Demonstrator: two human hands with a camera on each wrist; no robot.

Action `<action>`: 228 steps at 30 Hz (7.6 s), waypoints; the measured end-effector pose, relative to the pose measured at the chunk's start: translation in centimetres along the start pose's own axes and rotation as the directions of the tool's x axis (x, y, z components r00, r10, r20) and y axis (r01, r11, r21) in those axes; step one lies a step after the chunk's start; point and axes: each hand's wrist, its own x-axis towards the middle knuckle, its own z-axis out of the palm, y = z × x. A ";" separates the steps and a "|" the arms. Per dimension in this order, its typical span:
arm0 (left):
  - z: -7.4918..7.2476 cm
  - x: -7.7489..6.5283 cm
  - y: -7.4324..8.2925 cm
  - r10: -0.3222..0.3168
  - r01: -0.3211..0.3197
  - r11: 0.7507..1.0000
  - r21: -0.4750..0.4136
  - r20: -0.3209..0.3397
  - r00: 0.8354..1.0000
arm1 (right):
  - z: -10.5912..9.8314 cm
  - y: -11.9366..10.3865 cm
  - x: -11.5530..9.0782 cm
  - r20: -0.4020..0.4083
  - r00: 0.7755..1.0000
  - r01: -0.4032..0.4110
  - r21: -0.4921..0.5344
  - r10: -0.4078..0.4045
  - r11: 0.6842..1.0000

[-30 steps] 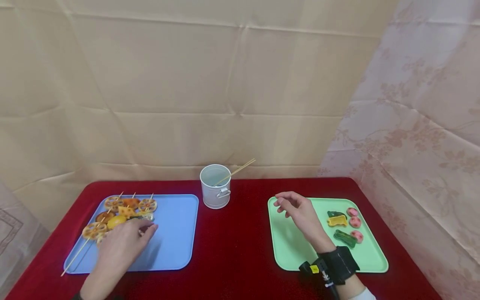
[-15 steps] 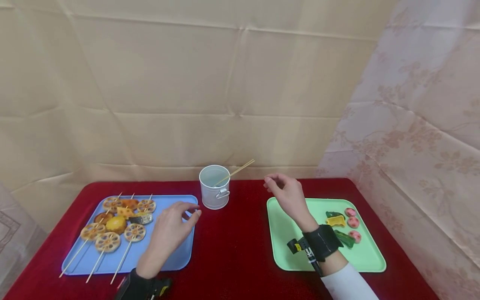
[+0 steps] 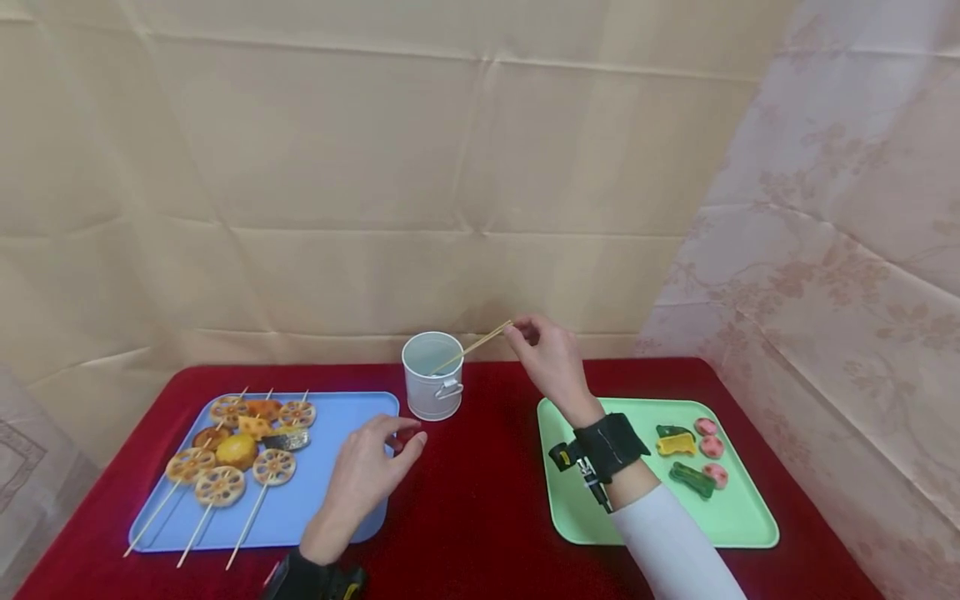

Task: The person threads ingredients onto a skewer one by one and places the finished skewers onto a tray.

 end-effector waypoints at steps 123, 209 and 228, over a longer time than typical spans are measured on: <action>-0.5 -1.7 -1.3 -0.205 0.171 0.765 -0.620 0.017 0.979 | -13.7 14.3 -8.9 0.227 0.838 -0.311 -0.549 0.496 0.776; 2.2 -3.7 -1.7 0.083 0.109 0.885 -0.452 0.383 0.920 | -1.0 5.3 -9.2 0.313 0.818 -0.532 0.731 0.483 0.427; 2.6 -3.8 -1.6 0.091 0.114 0.890 -0.441 0.418 0.904 | 0.4 3.8 -9.4 0.372 0.800 -0.549 0.770 0.472 0.323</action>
